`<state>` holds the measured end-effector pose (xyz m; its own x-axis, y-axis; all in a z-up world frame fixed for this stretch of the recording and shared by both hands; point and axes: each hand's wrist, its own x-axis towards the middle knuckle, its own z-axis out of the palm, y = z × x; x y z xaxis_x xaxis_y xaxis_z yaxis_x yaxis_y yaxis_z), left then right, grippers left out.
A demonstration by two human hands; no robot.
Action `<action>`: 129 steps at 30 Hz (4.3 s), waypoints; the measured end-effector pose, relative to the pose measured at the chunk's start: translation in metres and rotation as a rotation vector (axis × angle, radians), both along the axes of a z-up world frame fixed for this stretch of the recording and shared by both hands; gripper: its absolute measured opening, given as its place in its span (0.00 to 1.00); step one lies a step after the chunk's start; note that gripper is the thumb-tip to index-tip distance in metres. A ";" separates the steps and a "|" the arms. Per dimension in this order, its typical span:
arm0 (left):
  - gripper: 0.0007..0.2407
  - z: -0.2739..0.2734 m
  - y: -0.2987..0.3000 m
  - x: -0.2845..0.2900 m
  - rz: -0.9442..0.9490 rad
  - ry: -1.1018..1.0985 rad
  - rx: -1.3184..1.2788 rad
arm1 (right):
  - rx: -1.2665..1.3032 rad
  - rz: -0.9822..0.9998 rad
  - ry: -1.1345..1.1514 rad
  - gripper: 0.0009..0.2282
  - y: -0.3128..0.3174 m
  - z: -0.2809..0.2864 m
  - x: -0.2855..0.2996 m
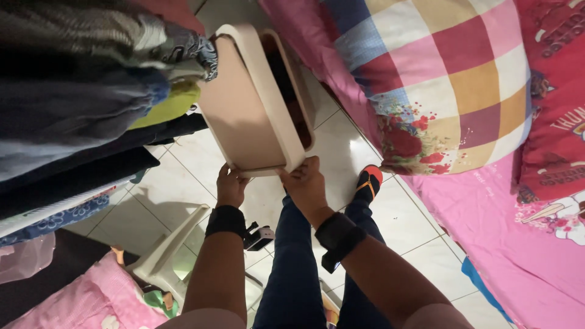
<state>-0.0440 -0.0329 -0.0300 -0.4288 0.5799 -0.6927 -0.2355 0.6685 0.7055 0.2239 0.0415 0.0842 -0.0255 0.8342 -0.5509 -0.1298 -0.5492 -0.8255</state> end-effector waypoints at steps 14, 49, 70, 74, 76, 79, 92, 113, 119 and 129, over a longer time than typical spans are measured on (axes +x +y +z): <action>0.16 0.006 0.005 0.006 0.302 -0.190 0.040 | 0.168 0.142 -0.132 0.25 0.004 0.014 0.003; 0.42 0.056 0.079 0.120 -0.080 0.443 -0.017 | 0.538 0.464 -0.921 0.32 0.145 -0.055 0.038; 0.13 -0.069 0.232 -0.081 -0.902 1.210 0.300 | 0.391 0.510 -0.800 0.46 0.112 -0.069 0.034; 0.14 -0.076 0.234 -0.086 -0.930 1.250 0.316 | 0.360 0.514 -0.795 0.46 0.117 -0.061 0.033; 0.15 -0.078 0.229 -0.084 -0.952 1.291 0.321 | 0.350 0.516 -0.797 0.46 0.117 -0.053 0.035; 0.18 -0.019 0.222 -0.047 -0.926 1.354 0.214 | 0.363 0.442 -0.760 0.43 0.106 -0.061 0.045; 0.28 0.031 0.106 0.073 -0.061 -0.110 -0.253 | -0.374 -0.027 0.339 0.22 0.088 -0.146 0.016; 0.20 -0.041 0.207 -0.111 -0.303 -0.217 0.422 | -0.174 0.161 0.281 0.41 0.168 -0.189 -0.055; 0.18 -0.008 0.225 -0.067 -0.525 0.126 0.329 | -0.261 0.103 0.253 0.37 0.074 -0.222 0.047; 0.18 -0.060 0.195 -0.137 -0.671 0.299 0.182 | -0.431 -0.097 0.181 0.35 0.038 -0.161 0.140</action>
<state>-0.1806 0.1624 -0.0901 -0.0979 0.8770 -0.4703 0.3996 0.4675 0.7885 0.3638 0.0791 -0.0769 -0.0857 0.5341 -0.8411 -0.3182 -0.8146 -0.4848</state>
